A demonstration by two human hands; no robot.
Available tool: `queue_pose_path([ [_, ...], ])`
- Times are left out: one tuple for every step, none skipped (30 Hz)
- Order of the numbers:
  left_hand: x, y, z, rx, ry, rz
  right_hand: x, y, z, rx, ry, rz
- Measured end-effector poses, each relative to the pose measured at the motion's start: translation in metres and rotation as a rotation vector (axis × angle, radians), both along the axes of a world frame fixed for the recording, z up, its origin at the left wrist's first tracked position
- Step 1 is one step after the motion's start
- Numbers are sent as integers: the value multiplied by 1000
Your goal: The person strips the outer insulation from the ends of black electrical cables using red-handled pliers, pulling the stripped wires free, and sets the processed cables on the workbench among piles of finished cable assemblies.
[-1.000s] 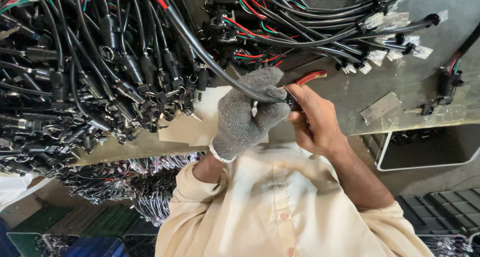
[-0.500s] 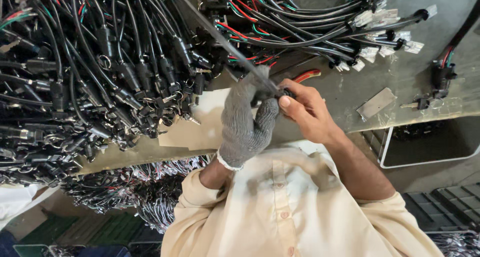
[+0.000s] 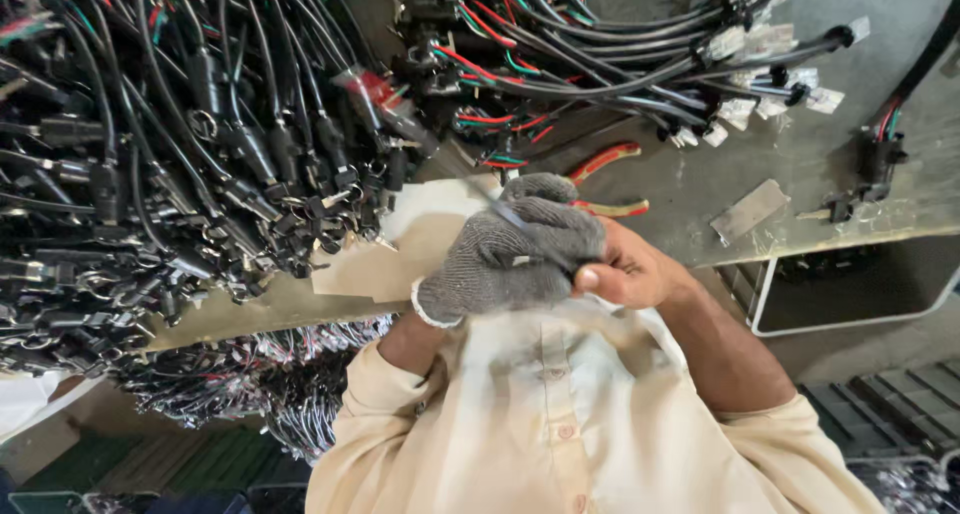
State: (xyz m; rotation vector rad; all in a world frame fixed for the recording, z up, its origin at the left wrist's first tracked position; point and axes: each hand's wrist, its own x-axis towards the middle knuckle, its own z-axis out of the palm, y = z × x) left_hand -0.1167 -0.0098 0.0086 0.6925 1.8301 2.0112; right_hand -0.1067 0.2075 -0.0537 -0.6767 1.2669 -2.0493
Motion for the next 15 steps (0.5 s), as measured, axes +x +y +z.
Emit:
queue_pose_path([
  [1,0,-1,31,-10,16,5,2,-1,-32,-26,6],
  [2,2,-2,62,-7,30,7,3,-5,-63,-39,10],
  [2,3,-4,55,-14,58,9,2,-10,-82,-140,4],
  [3,5,-6,47,-27,90,11,0,-15,-102,-246,1],
  [3,8,-9,38,-38,124,12,-4,-20,-123,-351,0],
  [2,11,-12,-3,-14,165,14,-7,-23,-63,-261,-104],
  [2,13,-14,-46,5,209,15,-13,-25,-6,-175,-205],
  [2,16,-16,-90,19,252,16,-20,-25,50,-93,-306],
  [2,18,-18,-73,1,274,16,-26,-25,80,-109,-412],
  [2,21,-19,-54,-18,292,16,-32,-25,112,-125,-523],
  [2,23,-21,-33,-35,305,16,-34,-25,144,-137,-639],
  [4,26,-22,-8,-106,298,16,-36,-23,219,-143,-671],
  [5,27,-22,17,-177,292,14,-35,-21,294,-149,-702],
  [7,27,-22,40,-249,283,13,-31,-19,369,-157,-736],
  [8,27,-23,69,-261,320,11,-26,-17,530,169,-692],
])
